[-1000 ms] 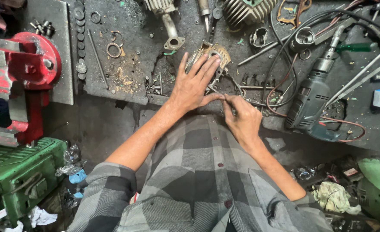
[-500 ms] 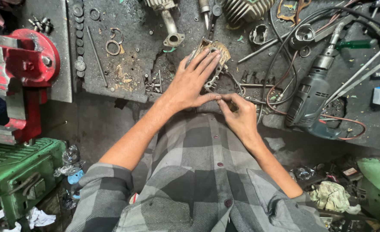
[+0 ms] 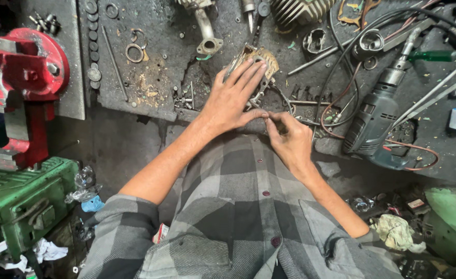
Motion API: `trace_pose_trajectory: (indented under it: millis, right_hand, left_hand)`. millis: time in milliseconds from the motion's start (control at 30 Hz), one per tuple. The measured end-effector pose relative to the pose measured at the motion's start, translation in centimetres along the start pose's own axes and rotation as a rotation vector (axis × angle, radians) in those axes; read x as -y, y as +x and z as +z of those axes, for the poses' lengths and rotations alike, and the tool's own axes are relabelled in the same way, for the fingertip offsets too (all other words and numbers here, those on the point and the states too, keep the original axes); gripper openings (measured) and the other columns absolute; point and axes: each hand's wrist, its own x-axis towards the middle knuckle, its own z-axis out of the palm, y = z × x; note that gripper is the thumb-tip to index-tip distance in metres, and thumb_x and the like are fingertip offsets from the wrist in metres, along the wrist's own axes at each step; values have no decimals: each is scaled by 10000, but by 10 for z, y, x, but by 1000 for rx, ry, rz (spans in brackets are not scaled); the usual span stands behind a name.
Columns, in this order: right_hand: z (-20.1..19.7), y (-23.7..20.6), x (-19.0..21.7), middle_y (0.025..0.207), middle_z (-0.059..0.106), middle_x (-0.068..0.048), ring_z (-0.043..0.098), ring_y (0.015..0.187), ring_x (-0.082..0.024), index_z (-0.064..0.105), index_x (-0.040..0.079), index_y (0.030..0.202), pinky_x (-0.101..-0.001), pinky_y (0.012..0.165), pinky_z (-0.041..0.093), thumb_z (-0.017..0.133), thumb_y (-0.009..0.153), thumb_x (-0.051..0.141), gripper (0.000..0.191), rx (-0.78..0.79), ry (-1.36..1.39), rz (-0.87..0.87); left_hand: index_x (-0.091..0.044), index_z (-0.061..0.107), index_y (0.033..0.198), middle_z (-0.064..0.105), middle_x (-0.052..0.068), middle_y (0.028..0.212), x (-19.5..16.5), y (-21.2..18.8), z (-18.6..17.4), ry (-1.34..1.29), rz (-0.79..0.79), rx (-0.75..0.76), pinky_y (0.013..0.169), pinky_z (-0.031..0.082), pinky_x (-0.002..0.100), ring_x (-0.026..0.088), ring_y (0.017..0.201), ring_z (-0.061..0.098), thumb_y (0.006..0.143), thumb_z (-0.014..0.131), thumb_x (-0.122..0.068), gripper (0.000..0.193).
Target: The person handles a small engine cylinder and piston at a cluttered workbench, fitting a piston ring or gasket around the piston and pressing parts together by hand. They briefly carry a cloth bag across the workshop and return to continue fitting the components.
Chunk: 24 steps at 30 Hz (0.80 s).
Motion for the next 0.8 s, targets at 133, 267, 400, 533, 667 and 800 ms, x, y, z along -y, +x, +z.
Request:
trace_pose_trajectory:
  millis: [133,267,400,533,667,800]
  right_hand:
    - [-3,2,0,866,761,-123,722,652,-177,738,28,1005,-303,586,550,781,919,114,130,31,6,-62]
    - [-4,2,2,778,743,-112,705,596,-180,745,34,981,-312,564,532,791,915,129,124,51,-10,34]
    - [-5,2,3,731,729,-119,699,573,-213,755,36,971,-336,559,527,798,899,133,129,61,-60,114]
    - [-4,2,4,874,767,-118,742,686,-235,734,41,990,-345,609,553,770,929,116,103,-31,-66,-42]
    - [-4,-1,4,934,780,-124,741,692,-251,728,40,998,-348,612,555,768,928,114,109,-54,-84,-80]
    - [-1,-2,-2,828,751,-127,731,641,-239,726,35,999,-343,587,548,770,930,123,120,-13,-48,-8]
  left_hand:
    - [-45,278,1616,332,105,1666,1,0,-5,-75,-14,45,1222,244,574,295,1554,275,835,748,-634,1085]
    - [-38,290,1610,353,106,1661,0,1,-6,-23,12,7,1212,243,576,298,1549,289,841,759,-639,1083]
    - [-33,322,1601,406,127,1615,-1,1,1,-12,5,-34,1224,241,574,302,1524,323,870,749,-656,1052]
    - [-29,348,1590,439,118,1591,-1,-1,8,65,10,-73,1239,217,588,288,1504,350,872,738,-659,1032]
    - [-22,354,1583,435,112,1600,1,-1,10,100,45,-102,1243,199,600,288,1503,352,882,742,-656,1022]
    - [-24,350,1593,417,113,1619,0,-1,8,33,30,-88,1229,246,583,295,1519,346,895,743,-653,1019]
